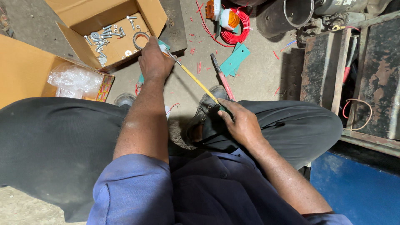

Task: The person sits on the floor and assembles small orange electrical components onto green metal plates. They use a screwdriver to tighten screws and pliers to adjust parts, handling multiple units one at a time.

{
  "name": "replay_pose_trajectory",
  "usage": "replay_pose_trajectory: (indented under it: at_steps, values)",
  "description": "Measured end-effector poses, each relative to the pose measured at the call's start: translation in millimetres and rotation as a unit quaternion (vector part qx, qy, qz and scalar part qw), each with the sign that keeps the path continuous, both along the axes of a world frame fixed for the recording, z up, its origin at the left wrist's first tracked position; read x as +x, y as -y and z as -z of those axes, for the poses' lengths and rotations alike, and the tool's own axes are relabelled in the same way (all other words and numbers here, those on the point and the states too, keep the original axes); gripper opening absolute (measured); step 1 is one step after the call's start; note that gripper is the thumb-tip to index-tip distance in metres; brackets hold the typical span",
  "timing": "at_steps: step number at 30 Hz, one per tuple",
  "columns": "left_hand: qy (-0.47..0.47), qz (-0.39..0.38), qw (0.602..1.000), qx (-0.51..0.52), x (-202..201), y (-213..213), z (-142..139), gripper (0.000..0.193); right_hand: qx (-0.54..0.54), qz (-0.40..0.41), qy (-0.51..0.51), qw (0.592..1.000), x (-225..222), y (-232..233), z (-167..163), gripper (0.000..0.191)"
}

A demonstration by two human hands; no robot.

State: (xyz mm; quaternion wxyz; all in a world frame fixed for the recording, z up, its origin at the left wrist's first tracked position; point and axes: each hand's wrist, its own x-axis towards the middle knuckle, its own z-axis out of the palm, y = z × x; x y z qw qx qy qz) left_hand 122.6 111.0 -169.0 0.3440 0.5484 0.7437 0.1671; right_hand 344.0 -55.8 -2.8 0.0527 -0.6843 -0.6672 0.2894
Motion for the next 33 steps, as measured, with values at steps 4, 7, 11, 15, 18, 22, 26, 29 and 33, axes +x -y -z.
replay_pose_trajectory:
  at_steps: [4,7,11,15,18,22,26,29,33]
  values:
    - [-0.002,0.001,1.000,-0.002,0.2,1.0,1.2,0.056,-0.001,0.002,-0.008,1.000,-1.0,1.1,-0.5,0.039]
    - [-0.019,0.009,1.000,0.020,1.0,2.5,5.3,0.051,-0.009,0.014,-0.015,1.000,-3.3,2.4,-3.2,0.040]
    - [-0.044,0.041,0.996,0.059,2.0,4.3,14.5,0.051,-0.033,0.025,0.027,0.999,-5.6,3.6,-9.0,0.040]
    - [-0.073,0.070,0.992,0.080,3.5,6.6,22.8,0.047,0.025,-0.003,0.089,0.996,-5.5,6.2,-12.5,0.037]
    - [-0.082,0.073,0.987,0.116,5.1,9.5,25.5,0.044,0.071,-0.021,0.124,0.989,-4.0,9.1,-11.9,0.038]
    - [-0.087,0.065,0.985,0.132,7.7,13.0,25.9,0.041,0.111,-0.017,0.140,0.984,-1.1,11.4,-9.4,0.032]
    - [-0.088,0.044,0.990,0.105,12.4,11.1,26.3,0.044,0.097,0.017,0.159,0.982,-0.6,12.4,-11.3,0.032]
    - [-0.122,0.056,0.986,0.102,15.4,8.7,26.4,0.037,0.059,0.025,0.198,0.978,-3.2,9.8,-14.5,0.034]
    - [-0.105,0.057,0.988,0.095,16.0,10.0,24.2,0.053,-0.052,0.047,0.172,0.983,-4.0,1.1,-19.1,0.033]
